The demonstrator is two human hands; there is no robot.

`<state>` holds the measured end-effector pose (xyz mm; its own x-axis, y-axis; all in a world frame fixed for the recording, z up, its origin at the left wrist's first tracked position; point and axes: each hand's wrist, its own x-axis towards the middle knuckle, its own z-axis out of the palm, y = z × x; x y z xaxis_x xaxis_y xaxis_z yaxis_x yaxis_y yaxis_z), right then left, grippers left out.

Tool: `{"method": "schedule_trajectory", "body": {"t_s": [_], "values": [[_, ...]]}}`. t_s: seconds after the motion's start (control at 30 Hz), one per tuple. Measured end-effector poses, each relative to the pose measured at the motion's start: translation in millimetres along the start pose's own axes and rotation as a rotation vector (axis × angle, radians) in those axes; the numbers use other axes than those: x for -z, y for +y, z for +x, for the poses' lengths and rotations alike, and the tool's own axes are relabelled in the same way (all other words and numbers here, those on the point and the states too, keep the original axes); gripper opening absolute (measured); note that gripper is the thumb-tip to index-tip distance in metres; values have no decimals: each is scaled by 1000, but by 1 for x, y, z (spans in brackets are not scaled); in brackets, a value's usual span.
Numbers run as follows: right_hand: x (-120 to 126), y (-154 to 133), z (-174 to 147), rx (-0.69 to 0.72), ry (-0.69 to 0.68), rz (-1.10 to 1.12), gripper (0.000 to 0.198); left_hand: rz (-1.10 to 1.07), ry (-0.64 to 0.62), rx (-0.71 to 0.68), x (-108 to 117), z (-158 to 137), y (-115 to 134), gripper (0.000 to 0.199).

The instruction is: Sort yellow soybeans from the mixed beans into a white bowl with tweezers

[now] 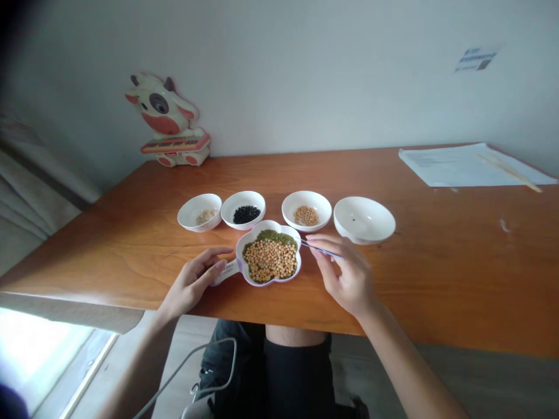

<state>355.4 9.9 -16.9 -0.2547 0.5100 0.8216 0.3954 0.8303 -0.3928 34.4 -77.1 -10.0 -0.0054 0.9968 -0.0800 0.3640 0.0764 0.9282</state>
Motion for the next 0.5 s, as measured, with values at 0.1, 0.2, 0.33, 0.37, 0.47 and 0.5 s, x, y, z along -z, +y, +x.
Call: {"method": "schedule_trajectory", "body": {"t_s": [0.1,0.2,0.33,0.37,0.47,0.5], "values": [[-1,3,21,-16,-95,47,31,10,-13,-25,-1,1,3,46],[-6,9,51,-1,-230,103,28,170,45,-52,-3,2,9,37],[-15,21,80,107,-367,144,25,323,-19,-60,4,9,18,36],[-17,24,83,127,-368,149,25,325,-69,-69,8,13,21,37],[-19,31,82,146,-327,149,28,391,-274,-105,19,32,31,40],[-18,32,80,151,-313,136,30,407,-343,-149,21,40,34,42]]}}
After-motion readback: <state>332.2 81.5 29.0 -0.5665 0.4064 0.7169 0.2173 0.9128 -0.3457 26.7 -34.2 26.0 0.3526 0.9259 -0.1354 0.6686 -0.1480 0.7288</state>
